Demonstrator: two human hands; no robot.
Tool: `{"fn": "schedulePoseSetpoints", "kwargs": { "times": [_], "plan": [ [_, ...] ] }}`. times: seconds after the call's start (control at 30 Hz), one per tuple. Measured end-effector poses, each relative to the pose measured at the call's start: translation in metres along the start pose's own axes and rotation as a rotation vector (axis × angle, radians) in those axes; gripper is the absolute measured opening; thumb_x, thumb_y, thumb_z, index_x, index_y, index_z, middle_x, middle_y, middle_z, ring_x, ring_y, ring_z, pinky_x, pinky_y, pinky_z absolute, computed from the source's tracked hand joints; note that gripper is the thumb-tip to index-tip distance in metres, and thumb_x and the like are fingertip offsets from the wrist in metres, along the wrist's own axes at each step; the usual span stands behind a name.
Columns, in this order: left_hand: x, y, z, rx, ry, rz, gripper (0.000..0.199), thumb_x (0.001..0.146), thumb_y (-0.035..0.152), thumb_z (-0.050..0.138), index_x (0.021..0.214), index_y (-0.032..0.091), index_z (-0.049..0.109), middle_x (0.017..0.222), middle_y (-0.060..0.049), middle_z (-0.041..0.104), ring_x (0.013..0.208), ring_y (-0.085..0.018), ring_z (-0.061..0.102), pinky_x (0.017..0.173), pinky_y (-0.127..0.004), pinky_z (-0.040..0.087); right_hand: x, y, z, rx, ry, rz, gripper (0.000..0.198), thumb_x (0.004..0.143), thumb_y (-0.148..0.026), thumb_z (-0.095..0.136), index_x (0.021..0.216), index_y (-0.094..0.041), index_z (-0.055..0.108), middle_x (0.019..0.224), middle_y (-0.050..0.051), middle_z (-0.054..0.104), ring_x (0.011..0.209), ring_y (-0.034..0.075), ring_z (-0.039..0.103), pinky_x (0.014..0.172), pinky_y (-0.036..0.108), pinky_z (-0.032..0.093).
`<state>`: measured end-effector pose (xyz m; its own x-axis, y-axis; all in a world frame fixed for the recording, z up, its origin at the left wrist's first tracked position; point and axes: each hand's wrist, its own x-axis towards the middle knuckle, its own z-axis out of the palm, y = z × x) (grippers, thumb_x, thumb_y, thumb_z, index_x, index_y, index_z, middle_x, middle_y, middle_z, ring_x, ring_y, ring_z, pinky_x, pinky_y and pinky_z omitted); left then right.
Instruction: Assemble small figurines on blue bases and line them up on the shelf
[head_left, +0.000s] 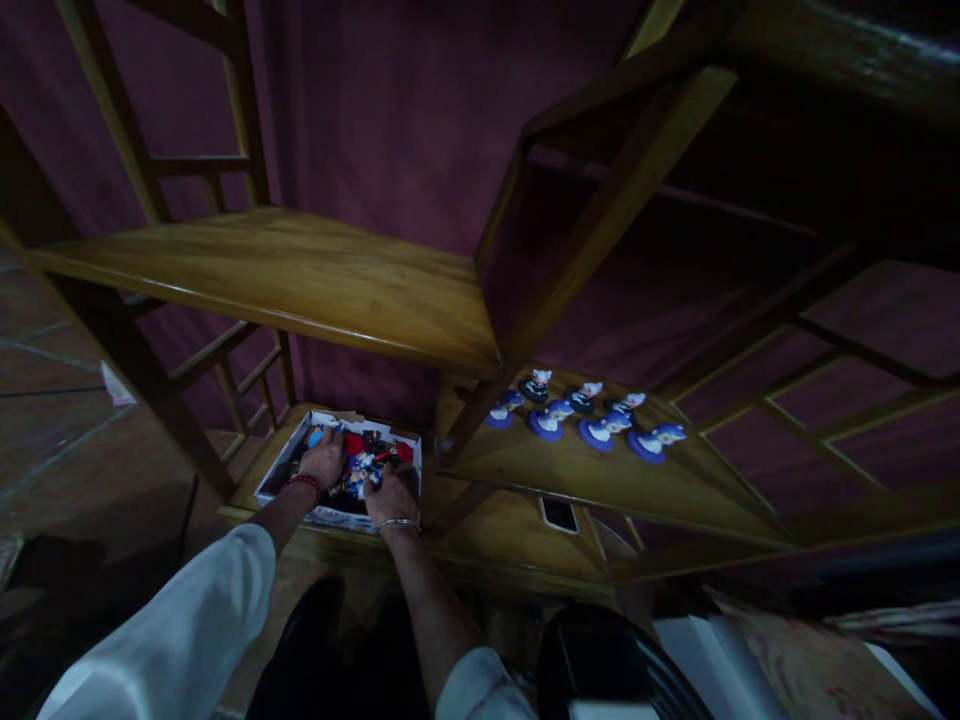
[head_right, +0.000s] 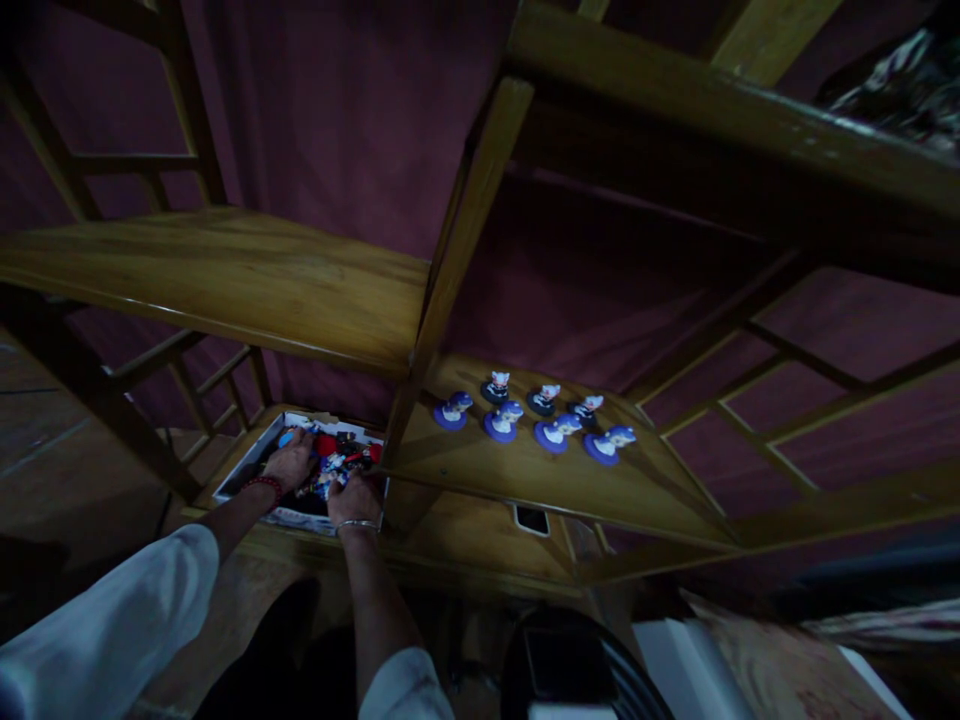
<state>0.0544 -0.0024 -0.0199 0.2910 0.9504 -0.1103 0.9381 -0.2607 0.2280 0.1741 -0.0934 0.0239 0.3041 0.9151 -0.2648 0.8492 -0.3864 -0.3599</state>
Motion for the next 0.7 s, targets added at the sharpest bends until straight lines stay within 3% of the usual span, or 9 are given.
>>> {"fn": "schedulePoseSetpoints", "kwargs": {
  "times": [0.3, 0.7],
  "plan": [
    [-0.001, -0.004, 0.002, -0.032, 0.0, 0.043, 0.039, 0.075, 0.026, 0.051, 0.109, 0.011, 0.042, 0.115, -0.014, 0.048, 0.102, -0.022, 0.052, 0.085, -0.028, 0.04, -0.004, 0.001, -0.002, 0.04, 0.004, -0.028, 0.033, 0.081, -0.037, 0.041, 0.105, -0.019, 0.054, 0.1, 0.01, 0.065, 0.095, 0.021, 0.06, 0.076, 0.028, 0.044],
    [-0.007, -0.004, -0.01, -0.09, -0.1, 0.024, 0.031, 0.079, 0.011, 0.038, 0.109, 0.007, 0.046, 0.103, -0.017, 0.058, 0.095, -0.022, 0.058, 0.08, -0.03, 0.044, -0.005, 0.005, 0.002, 0.052, 0.057, -0.057, 0.027, 0.082, -0.037, 0.041, 0.101, -0.021, 0.053, 0.095, 0.007, 0.066, 0.089, 0.019, 0.061, 0.072, 0.027, 0.043]
  ]
}}
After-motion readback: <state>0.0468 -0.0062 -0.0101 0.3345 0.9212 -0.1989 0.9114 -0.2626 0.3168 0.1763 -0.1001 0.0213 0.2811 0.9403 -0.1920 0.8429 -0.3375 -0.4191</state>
